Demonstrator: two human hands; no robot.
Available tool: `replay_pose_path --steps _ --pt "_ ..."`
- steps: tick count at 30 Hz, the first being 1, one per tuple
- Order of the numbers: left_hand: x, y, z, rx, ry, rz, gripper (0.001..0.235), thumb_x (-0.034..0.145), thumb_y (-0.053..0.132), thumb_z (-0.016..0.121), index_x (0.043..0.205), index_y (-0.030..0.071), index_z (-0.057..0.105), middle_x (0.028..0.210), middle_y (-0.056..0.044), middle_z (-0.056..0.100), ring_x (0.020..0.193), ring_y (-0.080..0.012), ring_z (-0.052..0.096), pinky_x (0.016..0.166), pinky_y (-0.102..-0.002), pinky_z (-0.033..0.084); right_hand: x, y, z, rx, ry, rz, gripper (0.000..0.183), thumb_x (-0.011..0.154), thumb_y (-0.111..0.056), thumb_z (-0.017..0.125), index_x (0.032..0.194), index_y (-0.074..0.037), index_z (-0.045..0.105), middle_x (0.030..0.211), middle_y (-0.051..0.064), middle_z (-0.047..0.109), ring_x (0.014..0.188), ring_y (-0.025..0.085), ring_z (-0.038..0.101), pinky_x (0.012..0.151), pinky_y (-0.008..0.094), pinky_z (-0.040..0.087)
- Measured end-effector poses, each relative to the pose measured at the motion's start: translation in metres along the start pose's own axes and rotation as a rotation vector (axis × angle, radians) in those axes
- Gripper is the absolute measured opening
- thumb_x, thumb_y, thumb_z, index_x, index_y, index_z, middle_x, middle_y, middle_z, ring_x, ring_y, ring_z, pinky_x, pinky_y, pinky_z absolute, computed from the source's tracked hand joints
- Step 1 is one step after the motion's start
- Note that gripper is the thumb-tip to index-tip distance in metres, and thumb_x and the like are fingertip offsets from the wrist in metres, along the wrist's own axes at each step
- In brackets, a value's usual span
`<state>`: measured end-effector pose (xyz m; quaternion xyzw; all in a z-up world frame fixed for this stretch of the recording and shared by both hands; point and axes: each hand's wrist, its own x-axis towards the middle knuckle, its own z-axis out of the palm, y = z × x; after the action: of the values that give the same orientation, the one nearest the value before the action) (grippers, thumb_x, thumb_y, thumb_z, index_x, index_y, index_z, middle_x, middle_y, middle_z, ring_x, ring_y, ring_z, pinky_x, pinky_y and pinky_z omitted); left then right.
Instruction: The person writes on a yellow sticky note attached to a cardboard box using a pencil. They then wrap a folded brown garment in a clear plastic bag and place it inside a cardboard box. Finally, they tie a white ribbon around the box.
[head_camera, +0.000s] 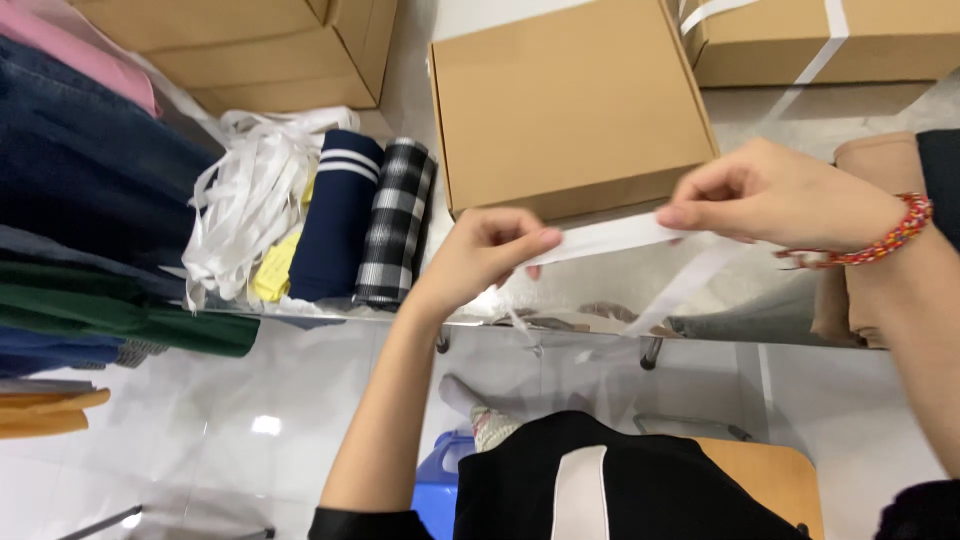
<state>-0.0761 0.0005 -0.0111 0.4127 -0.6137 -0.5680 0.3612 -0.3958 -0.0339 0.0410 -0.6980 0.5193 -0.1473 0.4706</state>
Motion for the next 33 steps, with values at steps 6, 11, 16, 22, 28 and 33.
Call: replay_pose_path --steps 6,11,16,22,28,33 --pt "-0.013 0.003 -0.047 0.167 0.024 -0.104 0.022 0.092 0.022 0.081 0.081 0.003 0.082 0.063 -0.001 0.071 0.048 -0.0055 0.043 0.044 -0.020 0.034 0.008 0.081 -0.050 -0.146 0.111 0.135 0.032 0.093 -0.021 0.081 0.087 0.007 0.094 0.071 0.012 0.073 0.065 0.020 0.049 0.060 0.032 0.036" --pt "-0.008 -0.011 -0.085 0.204 0.078 -0.173 0.025 0.095 0.021 0.080 0.079 0.002 0.081 0.056 0.004 0.052 0.047 -0.0049 0.031 0.042 -0.022 0.024 0.022 0.133 -0.079 -0.030 0.209 0.196 0.028 0.093 -0.015 0.082 0.094 0.011 0.093 0.084 0.017 0.080 0.084 0.022 0.060 0.083 0.032 0.040" --pt "0.004 -0.009 -0.104 0.344 0.136 -0.239 0.024 0.093 0.020 0.082 0.080 0.000 0.085 0.059 0.001 0.064 0.050 -0.0064 0.036 0.047 -0.022 0.031 0.047 0.150 -0.094 -0.086 0.227 0.249 0.037 0.089 -0.027 0.085 0.097 0.007 0.096 0.073 0.015 0.069 0.072 0.022 0.048 0.067 0.032 0.032" --pt "0.035 -0.024 -0.136 0.419 0.184 -0.228 0.023 0.090 0.023 0.084 0.084 0.001 0.085 0.065 -0.004 0.075 0.051 -0.0063 0.043 0.050 -0.020 0.033 0.088 0.157 -0.093 -0.180 0.278 0.328 0.039 0.088 -0.032 0.086 0.099 0.004 0.096 0.077 0.016 0.075 0.071 0.023 0.054 0.063 0.033 0.038" --pt "0.083 -0.050 -0.187 0.425 0.170 -0.238 0.022 0.092 0.021 0.082 0.088 0.000 0.085 0.067 -0.004 0.075 0.056 -0.0077 0.053 0.055 -0.020 0.040 0.137 0.150 -0.096 -0.066 0.289 0.329 0.037 0.092 -0.024 0.082 0.104 0.009 0.091 0.099 0.020 0.084 0.095 0.026 0.066 0.091 0.035 0.047" --pt "0.125 -0.080 -0.204 0.365 0.176 -0.328 0.020 0.094 0.020 0.081 0.087 0.001 0.084 0.068 -0.005 0.073 0.060 -0.0097 0.059 0.059 -0.021 0.043 0.179 0.159 -0.095 -0.064 0.333 0.344 0.038 0.094 -0.030 0.081 0.107 0.004 0.090 0.093 0.013 0.078 0.086 0.021 0.059 0.081 0.033 0.044"
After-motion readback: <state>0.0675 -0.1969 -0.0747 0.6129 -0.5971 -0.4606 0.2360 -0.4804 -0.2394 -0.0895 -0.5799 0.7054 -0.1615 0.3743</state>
